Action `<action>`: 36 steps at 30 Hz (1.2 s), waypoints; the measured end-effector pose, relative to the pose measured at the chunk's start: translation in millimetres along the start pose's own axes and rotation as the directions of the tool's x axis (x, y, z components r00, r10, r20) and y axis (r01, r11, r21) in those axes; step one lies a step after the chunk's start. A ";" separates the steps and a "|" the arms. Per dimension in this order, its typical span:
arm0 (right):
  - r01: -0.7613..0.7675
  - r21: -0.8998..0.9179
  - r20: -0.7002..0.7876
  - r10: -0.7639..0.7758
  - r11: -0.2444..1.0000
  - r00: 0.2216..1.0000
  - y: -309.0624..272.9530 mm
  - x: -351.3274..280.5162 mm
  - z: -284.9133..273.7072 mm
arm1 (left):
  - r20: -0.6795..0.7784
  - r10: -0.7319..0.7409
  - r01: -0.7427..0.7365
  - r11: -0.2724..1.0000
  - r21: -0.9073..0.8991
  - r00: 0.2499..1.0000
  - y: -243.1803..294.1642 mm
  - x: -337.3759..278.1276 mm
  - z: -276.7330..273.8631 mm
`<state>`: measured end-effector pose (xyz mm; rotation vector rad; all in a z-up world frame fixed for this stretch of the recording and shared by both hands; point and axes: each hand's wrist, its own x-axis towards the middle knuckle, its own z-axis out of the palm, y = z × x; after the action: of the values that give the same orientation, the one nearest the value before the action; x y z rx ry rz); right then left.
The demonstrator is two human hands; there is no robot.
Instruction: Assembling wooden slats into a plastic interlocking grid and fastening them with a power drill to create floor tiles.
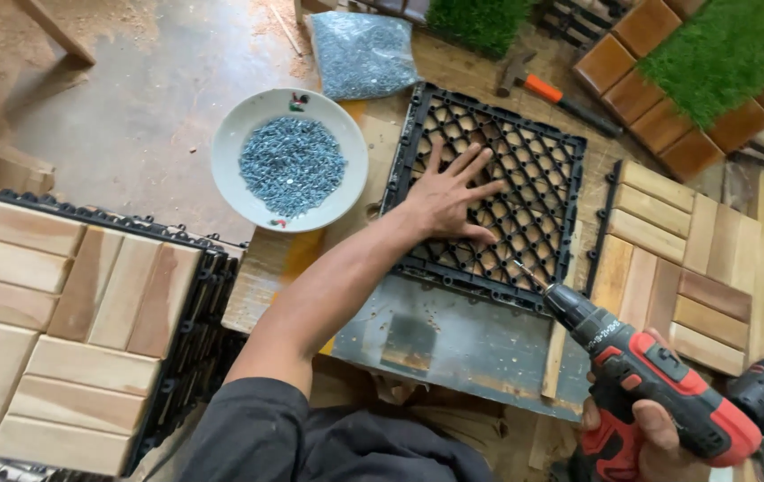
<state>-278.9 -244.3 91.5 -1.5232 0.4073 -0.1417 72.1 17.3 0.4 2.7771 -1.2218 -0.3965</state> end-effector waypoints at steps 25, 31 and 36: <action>0.103 -0.855 0.388 0.496 0.509 0.776 -159.8 142.9 250.9 | 0.033 0.089 -0.088 0.996 -0.030 0.996 -46.6 -99.0 31.0; 0.034 -0.971 0.172 0.590 0.236 0.789 -166.6 154.6 286.5 | 0.071 0.076 -0.072 0.996 -0.060 0.995 -44.2 -103.7 21.0; 0.112 -0.971 0.227 0.652 0.213 0.723 -166.0 163.7 297.9 | 0.049 0.083 -0.080 0.995 -0.055 0.995 -45.9 -100.4 28.0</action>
<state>1.9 -29.4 226.0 -2.5468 0.2107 1.1896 32.3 122.9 -14.5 2.6784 -1.3107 -0.4885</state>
